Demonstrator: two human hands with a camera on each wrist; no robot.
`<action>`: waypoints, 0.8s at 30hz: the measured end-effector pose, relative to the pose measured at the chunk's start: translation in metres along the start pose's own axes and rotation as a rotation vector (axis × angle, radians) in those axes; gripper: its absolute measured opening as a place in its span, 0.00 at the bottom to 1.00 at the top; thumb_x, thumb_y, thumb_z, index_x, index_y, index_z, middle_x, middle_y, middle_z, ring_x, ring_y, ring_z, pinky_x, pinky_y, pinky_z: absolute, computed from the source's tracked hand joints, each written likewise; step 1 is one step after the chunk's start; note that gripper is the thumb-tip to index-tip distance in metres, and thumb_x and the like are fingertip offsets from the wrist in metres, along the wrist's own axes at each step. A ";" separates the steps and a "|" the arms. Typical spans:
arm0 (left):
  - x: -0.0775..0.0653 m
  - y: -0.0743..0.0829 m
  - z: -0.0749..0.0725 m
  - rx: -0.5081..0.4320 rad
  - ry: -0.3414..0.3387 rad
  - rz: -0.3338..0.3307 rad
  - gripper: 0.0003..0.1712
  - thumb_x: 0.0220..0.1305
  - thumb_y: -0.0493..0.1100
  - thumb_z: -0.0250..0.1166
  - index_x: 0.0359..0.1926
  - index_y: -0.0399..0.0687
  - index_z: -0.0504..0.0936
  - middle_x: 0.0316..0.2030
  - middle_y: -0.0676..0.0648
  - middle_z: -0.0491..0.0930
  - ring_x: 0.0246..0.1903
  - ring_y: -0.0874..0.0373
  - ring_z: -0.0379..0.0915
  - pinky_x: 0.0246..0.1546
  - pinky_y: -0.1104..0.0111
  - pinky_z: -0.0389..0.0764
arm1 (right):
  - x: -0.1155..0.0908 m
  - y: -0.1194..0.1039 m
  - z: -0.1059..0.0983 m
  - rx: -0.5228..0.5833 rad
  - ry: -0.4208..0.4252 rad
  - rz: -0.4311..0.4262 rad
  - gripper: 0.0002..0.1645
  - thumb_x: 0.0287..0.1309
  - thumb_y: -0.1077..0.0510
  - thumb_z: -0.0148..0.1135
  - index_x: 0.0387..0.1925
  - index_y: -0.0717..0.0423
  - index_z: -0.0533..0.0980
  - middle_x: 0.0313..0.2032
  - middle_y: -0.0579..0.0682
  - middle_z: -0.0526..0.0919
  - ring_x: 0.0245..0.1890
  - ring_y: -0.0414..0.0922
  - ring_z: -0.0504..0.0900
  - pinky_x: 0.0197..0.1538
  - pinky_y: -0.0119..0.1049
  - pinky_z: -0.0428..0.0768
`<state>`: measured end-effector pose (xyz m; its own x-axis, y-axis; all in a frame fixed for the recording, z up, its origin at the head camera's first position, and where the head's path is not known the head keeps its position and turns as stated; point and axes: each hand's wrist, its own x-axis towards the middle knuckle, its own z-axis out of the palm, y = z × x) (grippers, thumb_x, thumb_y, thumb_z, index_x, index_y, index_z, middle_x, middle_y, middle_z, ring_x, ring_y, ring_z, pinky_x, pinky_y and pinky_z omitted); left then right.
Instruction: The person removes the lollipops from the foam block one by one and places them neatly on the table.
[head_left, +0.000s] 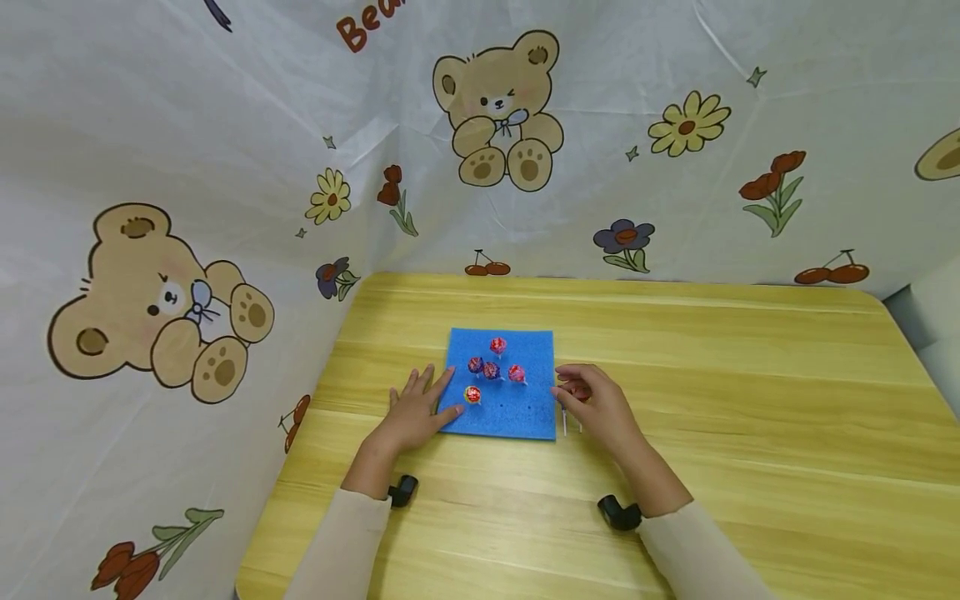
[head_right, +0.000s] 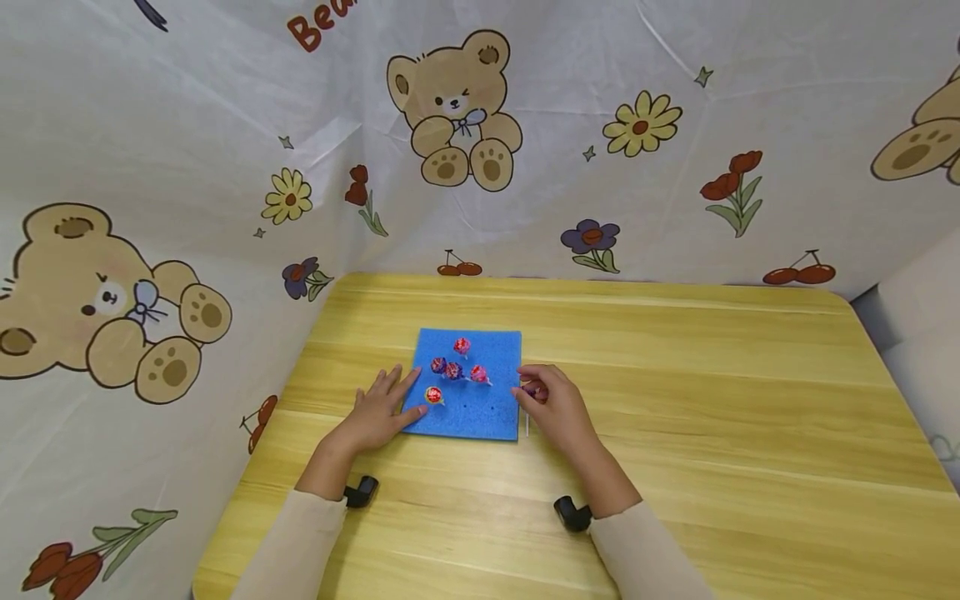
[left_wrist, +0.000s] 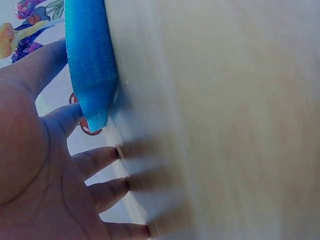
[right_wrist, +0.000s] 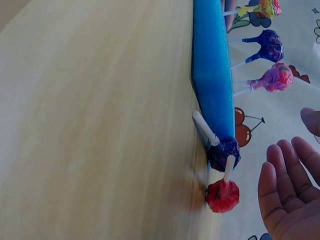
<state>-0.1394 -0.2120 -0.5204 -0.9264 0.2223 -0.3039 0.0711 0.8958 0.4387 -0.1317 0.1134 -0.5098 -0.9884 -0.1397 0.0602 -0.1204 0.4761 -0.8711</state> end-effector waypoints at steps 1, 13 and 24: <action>0.000 0.000 0.000 -0.002 0.002 0.001 0.45 0.70 0.70 0.54 0.81 0.70 0.47 0.82 0.42 0.40 0.81 0.38 0.27 0.70 0.27 0.32 | 0.001 -0.001 0.001 -0.006 -0.003 -0.009 0.23 0.64 0.57 0.68 0.59 0.60 0.78 0.50 0.55 0.83 0.46 0.48 0.84 0.47 0.29 0.83; -0.001 0.002 -0.001 -0.009 0.012 0.007 0.45 0.70 0.69 0.55 0.81 0.69 0.49 0.82 0.41 0.41 0.81 0.38 0.27 0.70 0.26 0.32 | 0.014 -0.012 0.016 -0.044 -0.053 -0.066 0.23 0.65 0.56 0.68 0.59 0.60 0.78 0.51 0.55 0.84 0.50 0.50 0.84 0.55 0.47 0.84; -0.001 0.003 0.000 -0.005 0.010 0.003 0.45 0.71 0.68 0.56 0.81 0.68 0.49 0.82 0.41 0.42 0.81 0.37 0.27 0.70 0.26 0.33 | 0.024 -0.015 0.032 -0.042 -0.089 -0.043 0.22 0.64 0.53 0.69 0.58 0.54 0.79 0.52 0.51 0.83 0.53 0.48 0.82 0.58 0.46 0.83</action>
<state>-0.1387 -0.2100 -0.5189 -0.9298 0.2215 -0.2938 0.0723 0.8929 0.4443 -0.1503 0.0752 -0.5111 -0.9702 -0.2365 0.0518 -0.1680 0.5035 -0.8475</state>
